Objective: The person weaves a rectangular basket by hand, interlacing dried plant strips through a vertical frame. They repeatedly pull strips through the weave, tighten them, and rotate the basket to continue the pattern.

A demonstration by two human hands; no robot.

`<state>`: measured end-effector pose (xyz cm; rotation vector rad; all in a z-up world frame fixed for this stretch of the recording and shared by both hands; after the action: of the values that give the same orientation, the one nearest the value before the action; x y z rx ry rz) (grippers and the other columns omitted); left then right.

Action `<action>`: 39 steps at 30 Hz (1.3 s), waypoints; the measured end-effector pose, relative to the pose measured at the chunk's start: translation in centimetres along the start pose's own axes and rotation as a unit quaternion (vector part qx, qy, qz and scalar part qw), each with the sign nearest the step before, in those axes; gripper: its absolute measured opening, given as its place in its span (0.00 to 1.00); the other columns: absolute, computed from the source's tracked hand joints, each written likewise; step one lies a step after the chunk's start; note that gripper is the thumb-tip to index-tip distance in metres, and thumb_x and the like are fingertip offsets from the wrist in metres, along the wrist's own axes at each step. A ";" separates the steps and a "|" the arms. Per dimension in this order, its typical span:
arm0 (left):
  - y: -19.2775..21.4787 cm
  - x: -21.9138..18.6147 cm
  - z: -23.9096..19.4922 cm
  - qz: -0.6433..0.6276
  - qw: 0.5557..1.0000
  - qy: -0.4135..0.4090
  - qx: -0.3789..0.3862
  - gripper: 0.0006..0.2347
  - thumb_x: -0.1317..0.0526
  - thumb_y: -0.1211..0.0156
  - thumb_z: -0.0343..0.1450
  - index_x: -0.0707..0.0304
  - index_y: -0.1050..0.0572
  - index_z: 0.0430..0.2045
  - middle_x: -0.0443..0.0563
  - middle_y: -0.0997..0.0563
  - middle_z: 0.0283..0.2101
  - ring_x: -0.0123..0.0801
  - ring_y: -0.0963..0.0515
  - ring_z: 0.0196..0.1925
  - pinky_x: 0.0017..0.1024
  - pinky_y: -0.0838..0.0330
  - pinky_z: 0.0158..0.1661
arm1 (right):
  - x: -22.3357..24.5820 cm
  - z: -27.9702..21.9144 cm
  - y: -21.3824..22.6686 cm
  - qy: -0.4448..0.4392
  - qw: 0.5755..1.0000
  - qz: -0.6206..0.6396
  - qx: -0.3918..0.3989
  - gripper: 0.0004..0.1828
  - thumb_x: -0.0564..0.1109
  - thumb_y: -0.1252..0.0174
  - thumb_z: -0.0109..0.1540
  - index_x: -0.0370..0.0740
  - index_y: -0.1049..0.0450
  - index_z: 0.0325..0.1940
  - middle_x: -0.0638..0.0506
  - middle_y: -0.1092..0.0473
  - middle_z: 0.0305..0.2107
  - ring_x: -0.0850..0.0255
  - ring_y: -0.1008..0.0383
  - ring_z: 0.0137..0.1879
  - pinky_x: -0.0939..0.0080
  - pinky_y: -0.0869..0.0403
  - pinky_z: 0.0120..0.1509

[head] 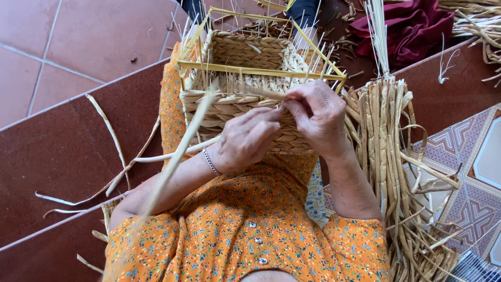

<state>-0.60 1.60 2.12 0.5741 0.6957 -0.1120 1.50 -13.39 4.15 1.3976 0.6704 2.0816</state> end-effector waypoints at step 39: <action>6.1 1.2 -1.1 0.134 0.986 0.076 0.070 0.14 0.58 0.35 0.73 0.66 0.25 0.49 0.55 0.23 0.44 0.45 0.24 0.44 0.41 0.28 0.43 | 0.5 -1.8 -1.3 0.072 0.980 -0.127 -0.132 0.14 0.35 0.30 0.65 0.35 0.31 0.43 0.47 0.35 0.39 0.58 0.30 0.41 0.57 0.29 0.41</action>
<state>1.43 7.42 3.47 0.8111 0.7557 0.1360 -0.16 -12.27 3.04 0.9689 0.5708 1.9940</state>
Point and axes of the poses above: each hand's wrist, its own z-axis towards the middle knuckle, its own y-axis out of the back of the hand, x = y × z, the point moved 9 cm from there along z, towards the middle knuckle
